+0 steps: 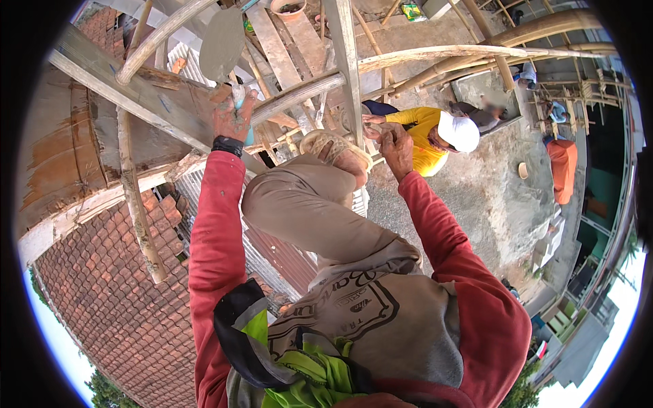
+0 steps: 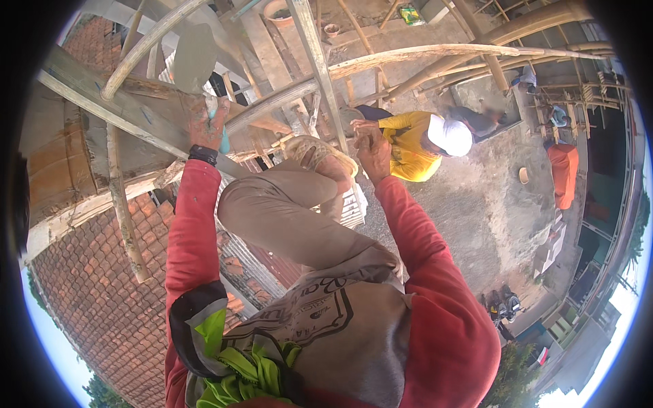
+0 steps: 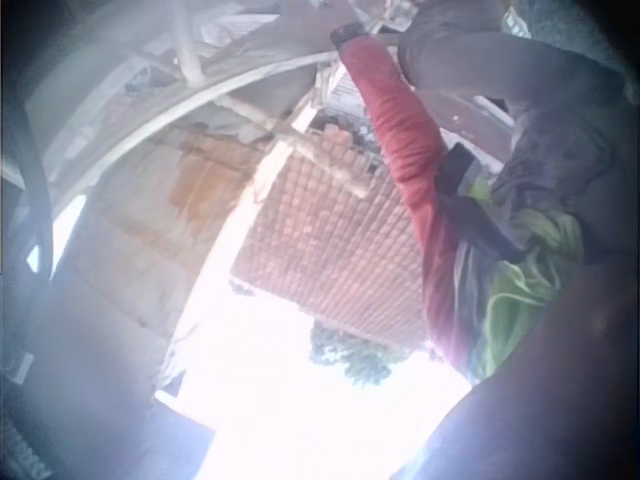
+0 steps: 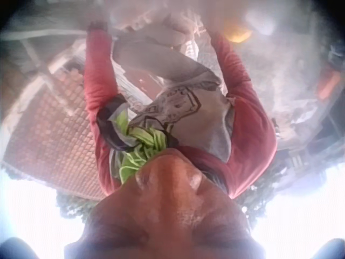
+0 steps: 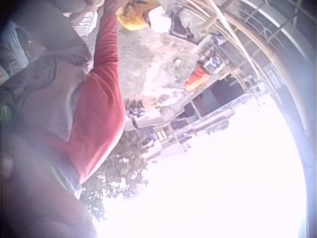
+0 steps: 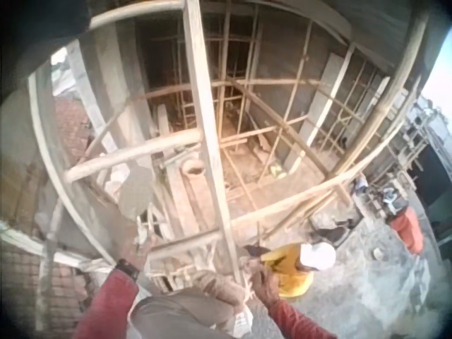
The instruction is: The person scoops wet cement from a bucket with a trowel and applies it to a vertical concrete pillar. The person repeatedly smooths the surface of the pillar while standing on scaffolding.
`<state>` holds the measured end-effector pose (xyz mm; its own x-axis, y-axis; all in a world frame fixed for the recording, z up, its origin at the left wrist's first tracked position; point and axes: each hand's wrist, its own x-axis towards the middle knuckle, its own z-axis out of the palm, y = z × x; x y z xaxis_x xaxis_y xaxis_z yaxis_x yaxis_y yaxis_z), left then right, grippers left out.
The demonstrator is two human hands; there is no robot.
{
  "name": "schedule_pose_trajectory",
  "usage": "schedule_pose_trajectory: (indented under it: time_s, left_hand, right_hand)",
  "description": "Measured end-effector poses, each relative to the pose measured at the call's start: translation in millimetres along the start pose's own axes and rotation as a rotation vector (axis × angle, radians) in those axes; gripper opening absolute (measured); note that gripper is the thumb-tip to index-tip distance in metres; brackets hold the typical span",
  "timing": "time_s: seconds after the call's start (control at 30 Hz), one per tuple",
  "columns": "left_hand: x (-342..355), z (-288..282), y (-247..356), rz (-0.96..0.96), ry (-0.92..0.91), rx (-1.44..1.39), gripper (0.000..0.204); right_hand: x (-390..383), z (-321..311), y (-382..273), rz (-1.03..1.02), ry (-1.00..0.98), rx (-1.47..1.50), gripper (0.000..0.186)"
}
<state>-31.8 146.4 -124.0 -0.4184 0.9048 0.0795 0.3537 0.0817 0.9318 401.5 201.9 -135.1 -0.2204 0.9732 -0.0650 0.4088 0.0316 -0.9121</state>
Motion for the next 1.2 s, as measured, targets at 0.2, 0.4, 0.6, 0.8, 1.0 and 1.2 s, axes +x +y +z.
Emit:
schedule_pose_trajectory:
  time_s: [0.2,0.4,0.6,0.8,1.0,1.2]
  left_hand:
    - [11.1,7.0,-4.0,-0.028,-0.12,0.564,0.043]
    - [2.3,-2.5,-91.2,0.036,-0.107,0.784,0.053]
    - [-6.3,-26.2,-71.5,-0.022,-0.27,0.862,0.042]
    - [2.1,-28.5,-64.2,0.607,-0.157,1.305,0.04]
    - [-16.7,-30.4,-67.0,0.078,-0.071,0.819,0.027]
    - [1.1,-12.4,-34.3,0.126,-0.045,0.646,0.019]
  right_hand:
    - [-34.5,-16.0,240.7,0.464,0.059,-0.257,0.023]
    - [-72.3,2.2,372.3,0.913,-0.196,-0.037,0.024]
    - [-47.0,42.4,314.2,0.368,-0.816,-1.077,0.017]
    - [-27.5,69.0,371.2,0.987,-0.13,-0.099,0.017]
    - [-16.7,67.1,367.9,0.367,-0.397,-0.752,0.021]
    - [2.9,86.7,477.3,0.561,0.097,-0.739,0.03]
